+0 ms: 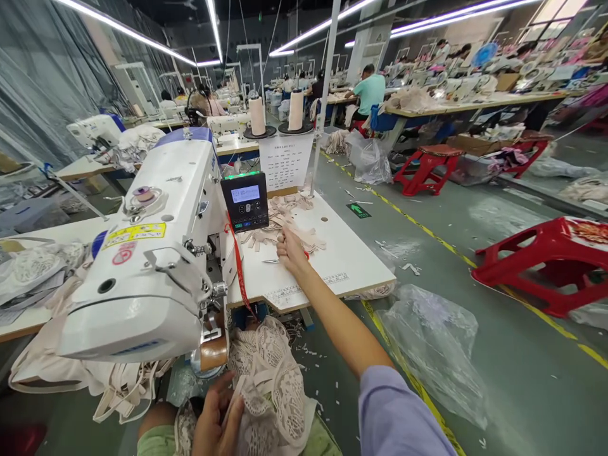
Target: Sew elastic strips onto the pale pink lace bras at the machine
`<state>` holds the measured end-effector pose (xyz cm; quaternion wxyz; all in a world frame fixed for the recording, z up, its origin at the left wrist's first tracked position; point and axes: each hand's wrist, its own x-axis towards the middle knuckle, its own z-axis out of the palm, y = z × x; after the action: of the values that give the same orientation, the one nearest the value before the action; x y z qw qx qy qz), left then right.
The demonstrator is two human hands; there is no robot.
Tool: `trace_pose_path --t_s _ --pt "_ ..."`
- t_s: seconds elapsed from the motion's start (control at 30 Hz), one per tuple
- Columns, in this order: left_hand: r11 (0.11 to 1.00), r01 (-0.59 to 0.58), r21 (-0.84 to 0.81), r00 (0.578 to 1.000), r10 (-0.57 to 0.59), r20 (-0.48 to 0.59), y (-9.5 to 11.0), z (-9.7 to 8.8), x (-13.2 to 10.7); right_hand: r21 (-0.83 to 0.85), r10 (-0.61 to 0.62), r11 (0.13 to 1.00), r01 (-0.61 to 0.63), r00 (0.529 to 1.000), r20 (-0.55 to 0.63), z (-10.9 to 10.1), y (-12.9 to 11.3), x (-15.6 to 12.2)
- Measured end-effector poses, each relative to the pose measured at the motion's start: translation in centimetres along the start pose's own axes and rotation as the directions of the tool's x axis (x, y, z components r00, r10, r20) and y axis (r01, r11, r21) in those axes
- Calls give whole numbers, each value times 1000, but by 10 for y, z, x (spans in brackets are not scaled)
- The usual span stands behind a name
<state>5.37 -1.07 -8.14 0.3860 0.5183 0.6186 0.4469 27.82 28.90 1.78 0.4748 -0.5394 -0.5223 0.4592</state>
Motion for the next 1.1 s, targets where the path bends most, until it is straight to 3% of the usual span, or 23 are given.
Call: trace_pose_path --t_s 0.1,0.17,0.27,0.3,0.4,0.5,0.57,0.63,0.7,0.77,0.83,0.9,1.0,1.03,1.1 --pt "993 -100 57 995 100 16 14 -12 2 204 73 973 -112 979 190 6 8 -81" --pt "984 -141 105 989 134 69 28 -20 7 358 127 901 -244 939 320 21 13 -140" --pt "968 -206 141 949 163 271 48 -23 14 706 175 501 -501 857 484 47 14 -207" --pt "964 -217 154 919 149 364 54 -22 16 761 183 381 -526 849 495 54 13 -219" --pt "963 -180 199 835 43 548 67 -16 18 826 224 161 -540 835 502 62 10 -227" --pt "991 -74 113 786 -12 618 74 -14 18 821 246 -59 -568 789 563 60 11 -216" --pt "999 -26 35 773 -2 634 77 -15 18 813 244 -123 -569 777 580 57 12 -212" --pt "1000 -1 -2 796 2 605 79 -15 18 816 238 -92 -571 783 575 55 14 -214" --pt "998 38 -40 838 -10 545 81 -16 17 797 234 51 -602 783 576 51 15 -222" --pt "994 81 -76 870 -33 492 85 -16 17 686 227 320 -653 756 614 46 17 -232" --pt "994 72 -79 886 -28 463 91 -16 16 489 219 608 -625 724 654 40 22 -240" --pt "998 -10 -59 899 35 437 97 -18 16 352 220 772 -529 742 633 36 26 -240" --pt "956 -293 7 906 275 321 96 -26 21 387 216 825 -412 862 458 36 29 -223" --pt "907 -415 76 884 382 270 93 -31 25 409 216 825 -390 886 410 37 28 -215" --pt "742 -600 300 799 572 185 83 -40 33 398 212 838 -374 894 395 40 23 -198"
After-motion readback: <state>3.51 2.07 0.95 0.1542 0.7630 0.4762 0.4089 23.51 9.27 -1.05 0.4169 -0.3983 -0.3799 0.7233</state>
